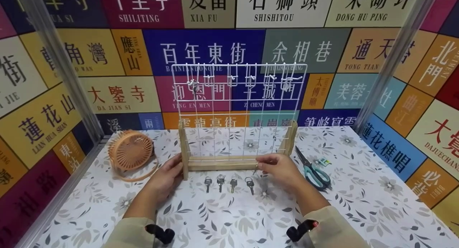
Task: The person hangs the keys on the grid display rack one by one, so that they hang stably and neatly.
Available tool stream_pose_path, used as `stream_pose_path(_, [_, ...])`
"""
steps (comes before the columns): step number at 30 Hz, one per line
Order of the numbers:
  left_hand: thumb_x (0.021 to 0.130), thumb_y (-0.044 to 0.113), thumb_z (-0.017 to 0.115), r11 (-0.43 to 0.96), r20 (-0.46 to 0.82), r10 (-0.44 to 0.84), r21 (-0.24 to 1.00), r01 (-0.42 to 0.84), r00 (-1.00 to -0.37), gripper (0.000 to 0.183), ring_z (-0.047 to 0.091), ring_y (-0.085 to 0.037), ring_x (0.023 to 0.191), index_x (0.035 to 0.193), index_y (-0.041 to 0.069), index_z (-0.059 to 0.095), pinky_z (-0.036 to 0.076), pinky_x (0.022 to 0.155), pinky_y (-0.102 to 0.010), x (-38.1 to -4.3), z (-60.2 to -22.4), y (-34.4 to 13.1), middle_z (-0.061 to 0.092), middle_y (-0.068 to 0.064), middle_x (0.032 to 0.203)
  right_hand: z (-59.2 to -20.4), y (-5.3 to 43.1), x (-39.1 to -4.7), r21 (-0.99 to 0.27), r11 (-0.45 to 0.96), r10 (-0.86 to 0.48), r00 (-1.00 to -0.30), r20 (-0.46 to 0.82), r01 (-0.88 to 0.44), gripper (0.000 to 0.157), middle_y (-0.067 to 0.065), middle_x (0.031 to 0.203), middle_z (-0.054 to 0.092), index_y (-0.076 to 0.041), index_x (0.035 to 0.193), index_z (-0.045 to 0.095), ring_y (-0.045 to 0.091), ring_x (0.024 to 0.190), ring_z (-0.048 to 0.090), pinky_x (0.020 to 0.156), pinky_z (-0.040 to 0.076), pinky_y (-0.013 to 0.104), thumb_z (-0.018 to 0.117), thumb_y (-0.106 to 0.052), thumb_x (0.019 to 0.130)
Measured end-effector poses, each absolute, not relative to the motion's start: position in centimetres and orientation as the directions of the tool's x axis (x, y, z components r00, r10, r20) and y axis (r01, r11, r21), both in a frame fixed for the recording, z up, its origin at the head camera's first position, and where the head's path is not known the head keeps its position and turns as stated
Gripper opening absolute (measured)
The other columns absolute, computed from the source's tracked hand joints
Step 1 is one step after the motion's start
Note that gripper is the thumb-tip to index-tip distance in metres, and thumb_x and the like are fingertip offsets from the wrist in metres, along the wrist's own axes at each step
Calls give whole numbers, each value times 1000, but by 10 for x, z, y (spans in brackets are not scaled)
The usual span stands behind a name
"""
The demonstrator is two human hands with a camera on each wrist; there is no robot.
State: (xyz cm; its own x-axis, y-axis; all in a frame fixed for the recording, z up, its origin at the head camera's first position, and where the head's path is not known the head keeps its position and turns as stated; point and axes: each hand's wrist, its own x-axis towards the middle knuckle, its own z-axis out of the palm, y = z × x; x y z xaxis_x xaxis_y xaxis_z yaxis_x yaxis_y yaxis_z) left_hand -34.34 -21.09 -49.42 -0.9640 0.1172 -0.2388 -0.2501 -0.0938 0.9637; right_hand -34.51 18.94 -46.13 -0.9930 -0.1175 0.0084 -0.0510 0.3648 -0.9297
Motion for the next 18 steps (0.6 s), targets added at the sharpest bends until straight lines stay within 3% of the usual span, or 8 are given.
stream_pose_path(11, [115,28,51,-82,-251,110,962,-261,-962,54,31,-23,165,167,34,37,29,136,-44,-343,-493,-212,33,4,176,-420,169,-327,-976,172,-142,-984,109,-133,26,13,121,76,-4,125,77,19,105,76,97,67,36,76,-10,100])
stream_pose_path(15, [114,26,51,-93,-245,112,962,-255,-963,54,31,-23,165,167,32,37,30,136,-44,-343,-493,-212,32,3,176,-400,159,-322,-972,154,-159,-976,151,-176,27,10,119,76,-2,125,77,19,103,76,92,66,26,76,-11,100])
stream_pose_path(18, [114,25,52,-98,-239,109,963,-249,-965,55,31,-24,165,166,31,38,29,136,-44,-344,-494,-211,33,2,176,-381,151,-321,-967,127,-170,-965,198,-221,24,8,115,77,-2,123,77,17,100,76,92,66,27,76,-9,99])
